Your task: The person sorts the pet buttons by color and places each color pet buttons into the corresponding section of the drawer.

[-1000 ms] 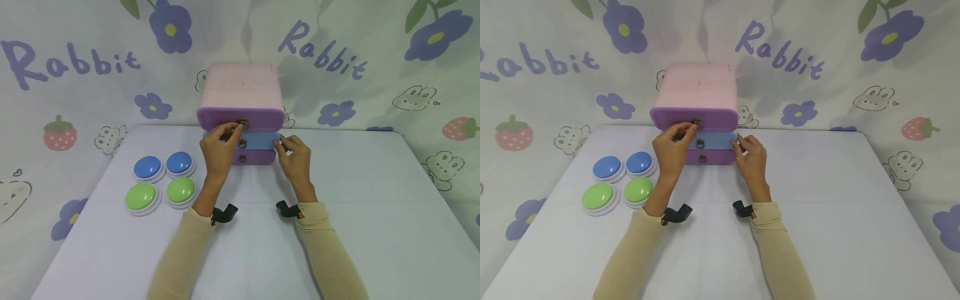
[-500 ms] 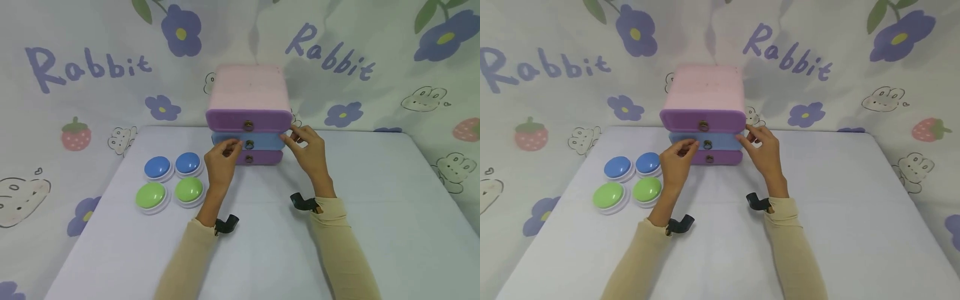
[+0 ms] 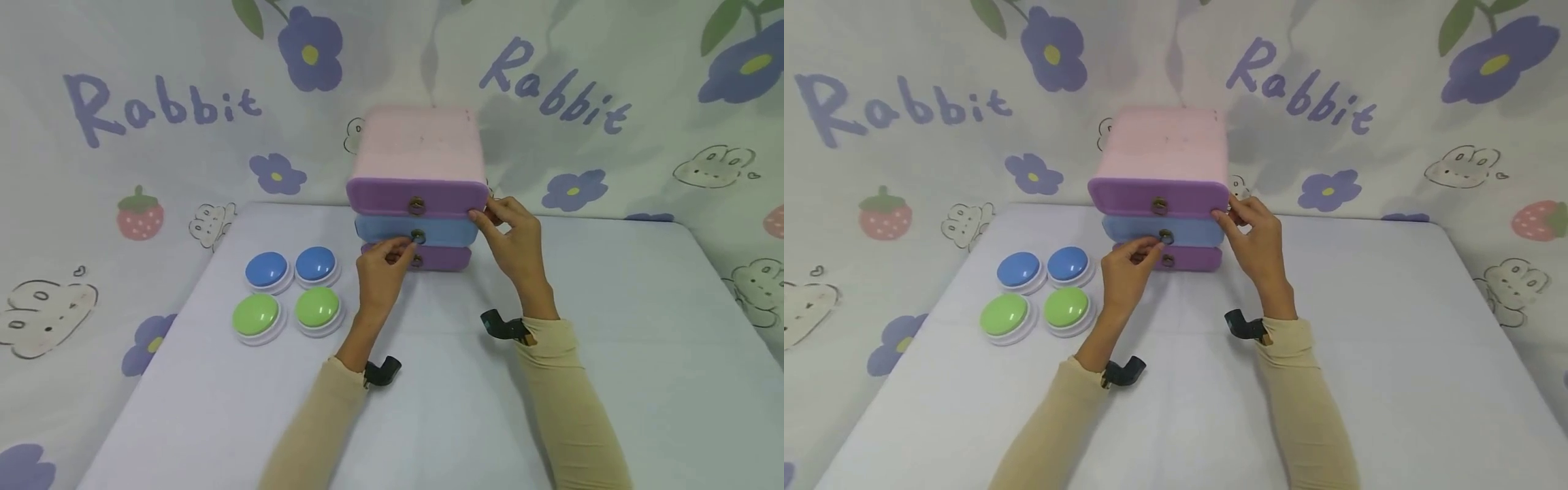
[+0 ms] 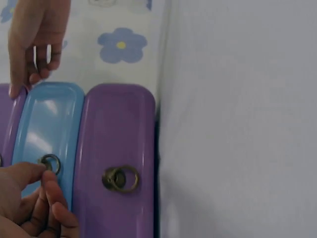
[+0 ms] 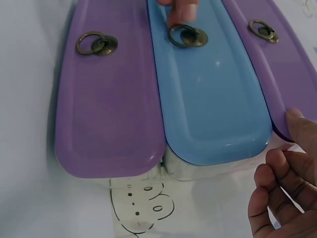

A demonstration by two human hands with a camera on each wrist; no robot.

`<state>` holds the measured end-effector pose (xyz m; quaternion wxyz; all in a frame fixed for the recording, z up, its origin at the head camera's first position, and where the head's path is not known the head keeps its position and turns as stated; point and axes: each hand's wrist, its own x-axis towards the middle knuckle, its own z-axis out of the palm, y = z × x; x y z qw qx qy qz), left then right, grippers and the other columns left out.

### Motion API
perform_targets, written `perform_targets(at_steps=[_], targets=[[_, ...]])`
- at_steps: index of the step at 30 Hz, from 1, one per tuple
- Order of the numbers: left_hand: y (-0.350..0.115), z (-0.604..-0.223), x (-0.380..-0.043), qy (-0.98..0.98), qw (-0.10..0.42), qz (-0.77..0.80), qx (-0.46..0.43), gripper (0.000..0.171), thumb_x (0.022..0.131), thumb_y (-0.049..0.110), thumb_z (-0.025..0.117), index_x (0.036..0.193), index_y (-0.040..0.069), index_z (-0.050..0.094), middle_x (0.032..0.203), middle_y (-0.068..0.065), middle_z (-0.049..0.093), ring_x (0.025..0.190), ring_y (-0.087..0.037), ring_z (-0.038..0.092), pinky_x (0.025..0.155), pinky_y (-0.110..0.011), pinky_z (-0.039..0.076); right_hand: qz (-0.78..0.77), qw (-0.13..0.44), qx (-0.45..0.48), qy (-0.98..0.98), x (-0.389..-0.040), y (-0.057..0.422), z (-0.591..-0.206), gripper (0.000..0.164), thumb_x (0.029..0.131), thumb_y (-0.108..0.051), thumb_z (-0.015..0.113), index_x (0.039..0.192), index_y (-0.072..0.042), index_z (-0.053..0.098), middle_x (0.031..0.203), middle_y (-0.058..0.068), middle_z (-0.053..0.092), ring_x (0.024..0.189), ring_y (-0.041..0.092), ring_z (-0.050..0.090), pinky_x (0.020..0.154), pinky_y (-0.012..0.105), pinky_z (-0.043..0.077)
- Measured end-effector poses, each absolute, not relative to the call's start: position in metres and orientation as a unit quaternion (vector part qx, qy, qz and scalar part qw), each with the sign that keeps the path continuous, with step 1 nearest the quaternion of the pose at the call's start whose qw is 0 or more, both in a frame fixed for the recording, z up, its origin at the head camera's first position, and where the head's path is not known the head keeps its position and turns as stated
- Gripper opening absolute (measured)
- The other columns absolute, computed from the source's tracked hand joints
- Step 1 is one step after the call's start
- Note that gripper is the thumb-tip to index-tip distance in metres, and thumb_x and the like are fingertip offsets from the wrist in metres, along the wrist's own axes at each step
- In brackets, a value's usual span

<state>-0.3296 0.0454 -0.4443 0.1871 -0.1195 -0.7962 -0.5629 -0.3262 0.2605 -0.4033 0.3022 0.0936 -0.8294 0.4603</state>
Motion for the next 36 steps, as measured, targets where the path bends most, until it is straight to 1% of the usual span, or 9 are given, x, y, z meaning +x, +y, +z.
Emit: perform_targets(at_steps=[3,6,8,12,15,20,27,32,36], targets=[[0.049,-0.443,-0.330,-0.772,0.143,-0.610,-0.110,0.023,0.083,0.026,0.069,0.094,0.006,0.071,0.078,-0.001,0.067,0.068,-0.012,0.063,0.060,-0.025,0.051,0.471,0.306,0.096,-0.822,-0.326,0.258,-0.404,0.036,0.082,-0.023,0.070,0.115,-0.012,0.065,0.089,0.001,0.061,0.079,0.010,0.052,0.069,0.022,0.042],[0.052,-0.442,-0.329,-0.742,0.087,-0.660,-0.081,0.026,0.082,0.029,0.069,0.095,0.006,0.070,0.081,-0.004,0.065,0.073,-0.023,0.064,0.064,-0.032,0.053,0.475,0.309,0.090,-0.819,-0.326,0.258,-0.406,0.035,0.081,-0.016,0.070,0.115,-0.009,0.065,0.089,0.006,0.061,0.078,0.013,0.052,0.068,0.023,0.041],[0.050,-0.441,-0.329,-0.734,0.064,-0.674,-0.060,0.026,0.082,0.029,0.069,0.095,0.007,0.070,0.082,-0.006,0.065,0.077,-0.029,0.064,0.067,-0.035,0.053,0.474,0.311,0.084,-0.819,-0.326,0.257,-0.405,0.034,0.081,-0.014,0.071,0.113,-0.007,0.065,0.088,0.007,0.061,0.077,0.014,0.051,0.067,0.024,0.041],[0.048,-0.438,-0.327,-0.718,0.033,-0.694,-0.036,0.023,0.082,0.026,0.070,0.094,0.006,0.070,0.083,-0.007,0.065,0.083,-0.036,0.061,0.073,-0.041,0.052,0.463,0.309,0.074,-0.827,-0.324,0.258,-0.404,0.034,0.080,-0.021,0.071,0.112,-0.010,0.067,0.087,0.002,0.060,0.077,0.009,0.049,0.066,0.023,0.039],[0.048,-0.436,-0.325,-0.709,0.026,-0.704,-0.032,0.020,0.081,0.022,0.070,0.092,0.005,0.071,0.082,-0.007,0.066,0.082,-0.038,0.061,0.071,-0.039,0.052,0.463,0.311,0.078,-0.827,-0.324,0.258,-0.404,0.035,0.080,-0.027,0.071,0.112,-0.013,0.067,0.086,-0.002,0.059,0.076,0.007,0.049,0.066,0.021,0.039],[0.045,-0.434,-0.323,-0.717,0.037,-0.696,-0.028,0.018,0.080,0.022,0.071,0.090,0.007,0.072,0.080,-0.005,0.068,0.079,-0.038,0.062,0.062,-0.027,0.050,0.465,0.314,0.083,-0.823,-0.324,0.257,-0.402,0.035,0.080,-0.031,0.070,0.111,-0.014,0.068,0.085,-0.003,0.059,0.076,0.008,0.050,0.064,0.020,0.039],[0.043,-0.437,-0.319,-0.720,0.039,-0.692,-0.026,0.020,0.081,0.025,0.070,0.091,0.008,0.072,0.077,-0.005,0.067,0.081,-0.038,0.061,0.060,-0.028,0.045,0.452,0.315,0.082,-0.830,-0.322,0.256,-0.404,0.037,0.082,-0.030,0.069,0.114,-0.012,0.066,0.087,-0.003,0.059,0.077,0.009,0.050,0.066,0.021,0.040],[0.043,-0.434,-0.314,-0.717,0.042,-0.695,-0.029,0.020,0.082,0.023,0.069,0.093,0.007,0.072,0.080,-0.007,0.068,0.079,-0.032,0.063,0.064,-0.032,0.049,0.455,0.322,0.096,-0.825,-0.322,0.254,-0.403,0.034,0.083,-0.027,0.069,0.111,-0.008,0.067,0.088,0.000,0.060,0.077,0.011,0.051,0.068,0.025,0.042],[0.041,-0.433,-0.312,-0.733,0.071,-0.675,-0.050,0.019,0.082,0.021,0.069,0.094,0.006,0.073,0.082,-0.006,0.069,0.077,-0.022,0.065,0.065,-0.031,0.051,0.459,0.324,0.102,-0.821,-0.323,0.251,-0.402,0.031,0.083,-0.025,0.069,0.107,-0.005,0.068,0.087,0.001,0.059,0.077,0.012,0.051,0.069,0.033,0.045]])
